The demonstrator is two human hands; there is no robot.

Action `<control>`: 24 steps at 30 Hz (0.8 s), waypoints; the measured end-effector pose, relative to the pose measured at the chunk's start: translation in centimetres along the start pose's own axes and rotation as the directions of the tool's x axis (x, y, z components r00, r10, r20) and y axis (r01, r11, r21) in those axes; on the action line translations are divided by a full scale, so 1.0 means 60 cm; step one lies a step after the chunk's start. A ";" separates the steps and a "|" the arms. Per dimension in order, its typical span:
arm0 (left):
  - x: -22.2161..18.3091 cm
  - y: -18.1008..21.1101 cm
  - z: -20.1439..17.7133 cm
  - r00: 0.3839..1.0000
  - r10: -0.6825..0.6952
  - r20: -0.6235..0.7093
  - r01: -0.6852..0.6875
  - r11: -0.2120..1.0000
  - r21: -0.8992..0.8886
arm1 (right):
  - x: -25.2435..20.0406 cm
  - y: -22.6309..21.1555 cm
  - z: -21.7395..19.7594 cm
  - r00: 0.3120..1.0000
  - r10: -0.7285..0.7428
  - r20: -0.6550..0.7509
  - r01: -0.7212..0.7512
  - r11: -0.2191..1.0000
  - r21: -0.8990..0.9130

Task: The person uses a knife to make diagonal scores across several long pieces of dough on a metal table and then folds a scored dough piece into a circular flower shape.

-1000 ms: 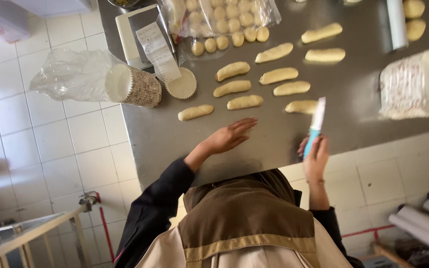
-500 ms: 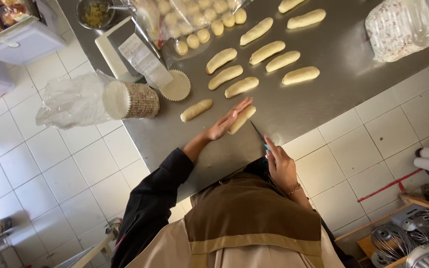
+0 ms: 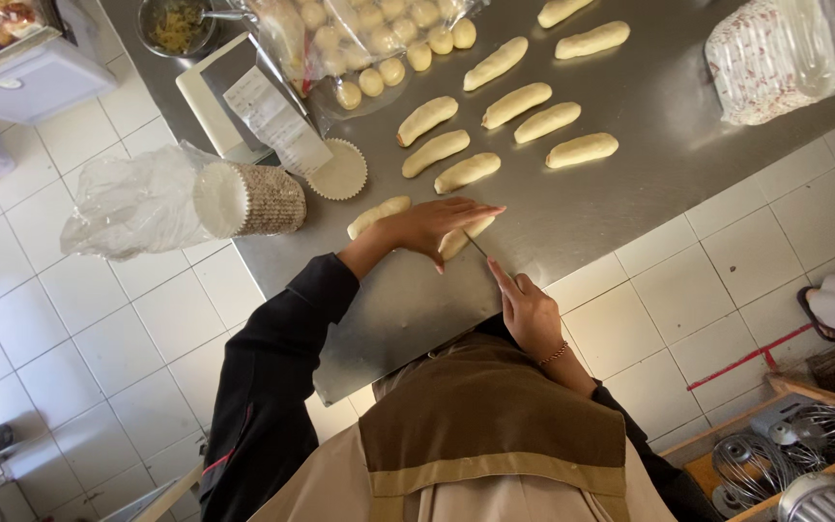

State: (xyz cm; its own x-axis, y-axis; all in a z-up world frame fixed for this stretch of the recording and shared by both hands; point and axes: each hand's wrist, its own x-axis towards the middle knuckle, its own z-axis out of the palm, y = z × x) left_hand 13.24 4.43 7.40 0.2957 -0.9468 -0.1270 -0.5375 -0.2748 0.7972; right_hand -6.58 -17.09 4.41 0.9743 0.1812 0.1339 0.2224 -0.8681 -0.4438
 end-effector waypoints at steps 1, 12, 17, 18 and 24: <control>0.005 0.000 -0.001 1.000 0.030 -0.006 -0.030 1.000 0.009 | 0.000 -0.003 0.001 1.000 -0.002 0.004 0.002 1.000 0.002; 0.013 -0.004 -0.008 0.996 0.091 0.021 -0.091 0.996 0.000 | -0.027 0.017 0.020 0.990 0.054 0.133 -0.039 0.993 -0.114; 0.013 -0.002 -0.008 0.998 0.063 -0.024 -0.064 0.998 -0.012 | -0.054 0.006 0.033 0.999 -0.013 -0.051 0.003 0.981 -0.196; 0.014 -0.001 -0.006 0.998 0.061 -0.024 -0.061 0.998 -0.014 | -0.045 0.006 0.042 0.999 -0.028 -0.029 0.023 0.989 -0.145; 0.014 -0.009 -0.012 0.996 0.083 -0.019 -0.084 0.994 -0.067 | -0.021 -0.001 0.059 0.996 -0.068 0.061 0.072 0.994 -0.080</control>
State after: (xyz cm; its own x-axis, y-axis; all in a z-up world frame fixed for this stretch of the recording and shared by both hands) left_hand 14.33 3.91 7.26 0.2647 -0.9631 -0.0491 -0.5060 -0.1821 0.8431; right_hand -7.66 -15.64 1.12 0.9574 0.2672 0.1093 0.2887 -0.8868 -0.3608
